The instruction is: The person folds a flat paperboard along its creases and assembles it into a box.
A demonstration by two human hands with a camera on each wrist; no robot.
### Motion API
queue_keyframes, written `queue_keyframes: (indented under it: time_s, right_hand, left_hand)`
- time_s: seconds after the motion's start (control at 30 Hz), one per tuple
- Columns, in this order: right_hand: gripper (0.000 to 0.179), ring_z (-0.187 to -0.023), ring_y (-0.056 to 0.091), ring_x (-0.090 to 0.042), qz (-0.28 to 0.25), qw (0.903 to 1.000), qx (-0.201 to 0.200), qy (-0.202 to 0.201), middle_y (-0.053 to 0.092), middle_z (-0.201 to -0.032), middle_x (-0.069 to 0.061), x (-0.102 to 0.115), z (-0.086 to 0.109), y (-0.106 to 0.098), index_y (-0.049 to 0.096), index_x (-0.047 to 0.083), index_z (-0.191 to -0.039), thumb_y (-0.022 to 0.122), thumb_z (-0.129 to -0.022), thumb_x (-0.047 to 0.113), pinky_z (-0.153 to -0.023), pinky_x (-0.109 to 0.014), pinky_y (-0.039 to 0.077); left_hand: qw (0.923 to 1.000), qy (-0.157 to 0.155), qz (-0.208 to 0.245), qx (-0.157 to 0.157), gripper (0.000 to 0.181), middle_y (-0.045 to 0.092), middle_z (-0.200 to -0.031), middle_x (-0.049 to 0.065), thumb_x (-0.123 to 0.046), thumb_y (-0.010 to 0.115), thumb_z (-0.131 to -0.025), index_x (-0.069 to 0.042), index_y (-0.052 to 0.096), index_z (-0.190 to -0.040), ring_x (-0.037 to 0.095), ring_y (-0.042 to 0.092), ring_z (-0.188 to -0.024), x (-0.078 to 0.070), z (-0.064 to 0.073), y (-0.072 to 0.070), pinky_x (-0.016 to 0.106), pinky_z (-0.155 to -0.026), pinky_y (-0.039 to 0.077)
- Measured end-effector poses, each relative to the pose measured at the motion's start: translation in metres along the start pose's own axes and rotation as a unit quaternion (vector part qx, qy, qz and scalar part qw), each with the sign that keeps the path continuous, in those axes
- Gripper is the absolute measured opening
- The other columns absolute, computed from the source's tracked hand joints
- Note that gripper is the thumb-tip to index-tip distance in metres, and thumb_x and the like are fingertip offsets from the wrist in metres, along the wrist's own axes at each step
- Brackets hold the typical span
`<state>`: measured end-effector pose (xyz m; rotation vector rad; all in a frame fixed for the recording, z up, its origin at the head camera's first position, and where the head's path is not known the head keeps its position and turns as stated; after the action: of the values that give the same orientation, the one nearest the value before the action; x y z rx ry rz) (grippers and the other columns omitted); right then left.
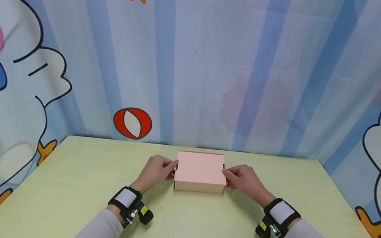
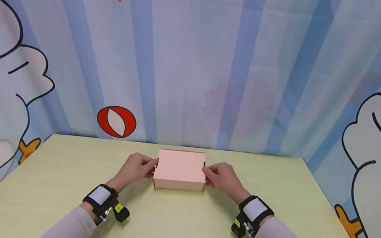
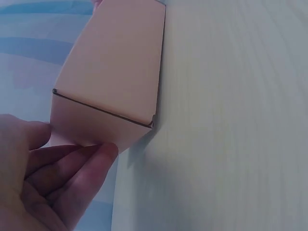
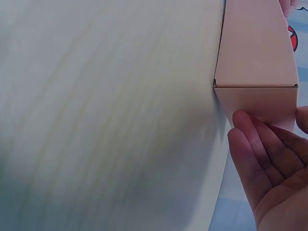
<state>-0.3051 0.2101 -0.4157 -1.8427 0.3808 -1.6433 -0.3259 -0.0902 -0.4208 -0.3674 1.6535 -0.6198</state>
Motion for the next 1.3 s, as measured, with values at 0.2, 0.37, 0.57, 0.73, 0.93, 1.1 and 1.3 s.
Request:
queue_keyframes:
  time_s: [0.2, 0.37, 0.57, 0.73, 0.93, 1.1, 1.3]
  right_hand:
    - [0.032, -0.071, 0.068, -0.016, 0.007, 0.9999, 0.0, 0.007, 0.072, -0.077, -0.006, -0.004, 0.0, 0.002, 0.074, 0.005, -0.09, 0.057, -0.101, 0.029, -0.065, -0.029, 0.059]
    - [0.034, -0.069, 0.068, -0.015, 0.005, 0.9999, 0.007, 0.01, 0.071, -0.075, -0.005, -0.007, 0.0, 0.004, 0.072, 0.006, -0.081, 0.057, -0.1, 0.03, -0.064, -0.027, 0.058]
    - [0.034, -0.071, 0.069, -0.016, -0.001, 0.9999, 0.011, 0.008, 0.071, -0.076, -0.007, -0.006, 0.001, 0.002, 0.072, 0.005, -0.083, 0.057, -0.101, 0.029, -0.065, -0.028, 0.058]
    - [0.033, -0.074, 0.07, -0.017, 0.0, 0.9994, 0.033, 0.003, 0.073, -0.082, -0.008, -0.005, 0.003, -0.002, 0.074, 0.004, -0.091, 0.056, -0.101, 0.03, -0.066, -0.03, 0.059]
    - [0.031, -0.079, 0.071, -0.018, 0.01, 0.998, 0.062, -0.001, 0.073, -0.092, -0.01, -0.003, 0.002, -0.009, 0.073, 0.004, -0.107, 0.056, -0.101, 0.029, -0.069, -0.033, 0.06]
    - [0.028, -0.079, 0.072, -0.02, 0.05, 0.9969, 0.058, -0.018, 0.075, -0.096, -0.013, 0.001, 0.002, -0.019, 0.073, 0.006, -0.108, 0.055, -0.101, 0.026, -0.069, -0.031, 0.059]
    - [0.03, -0.089, 0.07, -0.023, 0.17, 0.983, -0.004, -0.07, 0.074, -0.109, -0.011, 0.019, 0.001, -0.028, 0.071, 0.008, -0.117, 0.057, -0.1, 0.027, -0.077, -0.037, 0.056]
  left_hand:
    - [0.9998, -0.014, -0.008, 0.008, 0.034, 0.072, -0.072, 0.005, -0.03, 0.06, -0.099, -0.007, 0.077, -0.08, 0.013, 0.067, -0.062, 0.001, -0.001, 0.003, 0.026, -0.061, 0.058]
    - [0.9994, -0.027, -0.017, 0.016, 0.035, 0.072, -0.07, 0.004, -0.031, 0.059, -0.099, -0.008, 0.077, -0.08, 0.011, 0.066, -0.06, 0.003, 0.0, 0.005, 0.025, -0.06, 0.057]
    - [0.9993, -0.028, -0.008, 0.022, 0.035, 0.072, -0.071, 0.004, -0.031, 0.059, -0.099, -0.008, 0.077, -0.081, 0.012, 0.066, -0.062, 0.002, -0.001, 0.004, 0.025, -0.062, 0.058]
    - [0.9989, -0.021, -0.01, 0.042, 0.033, 0.073, -0.075, 0.004, -0.031, 0.059, -0.099, -0.009, 0.077, -0.083, 0.014, 0.068, -0.065, 0.005, 0.0, 0.002, 0.026, -0.064, 0.058]
    - [0.998, -0.007, -0.029, 0.055, 0.028, 0.076, -0.087, 0.008, -0.027, 0.059, -0.1, -0.008, 0.078, -0.091, 0.018, 0.071, -0.073, 0.0, 0.001, -0.011, 0.028, -0.068, 0.06]
    - [0.9958, 0.037, -0.081, 0.024, 0.024, 0.076, -0.094, 0.008, -0.025, 0.059, -0.099, -0.009, 0.077, -0.102, 0.019, 0.069, -0.08, -0.009, 0.002, -0.026, 0.028, -0.071, 0.057]
    - [0.98, 0.109, -0.156, -0.058, 0.033, 0.072, -0.12, 0.011, -0.026, 0.06, -0.099, -0.006, 0.069, -0.124, 0.027, 0.068, -0.107, -0.022, 0.0, -0.044, 0.043, -0.093, 0.056]
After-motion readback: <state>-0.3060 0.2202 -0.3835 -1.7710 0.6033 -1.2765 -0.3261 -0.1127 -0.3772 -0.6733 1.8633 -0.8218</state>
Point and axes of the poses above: each hand's wrist, its own z-axis away from the middle knuckle, its own y-axis out of the palm, x = y × z, the point moved 1 cm from there along -z, towards the middle knuckle
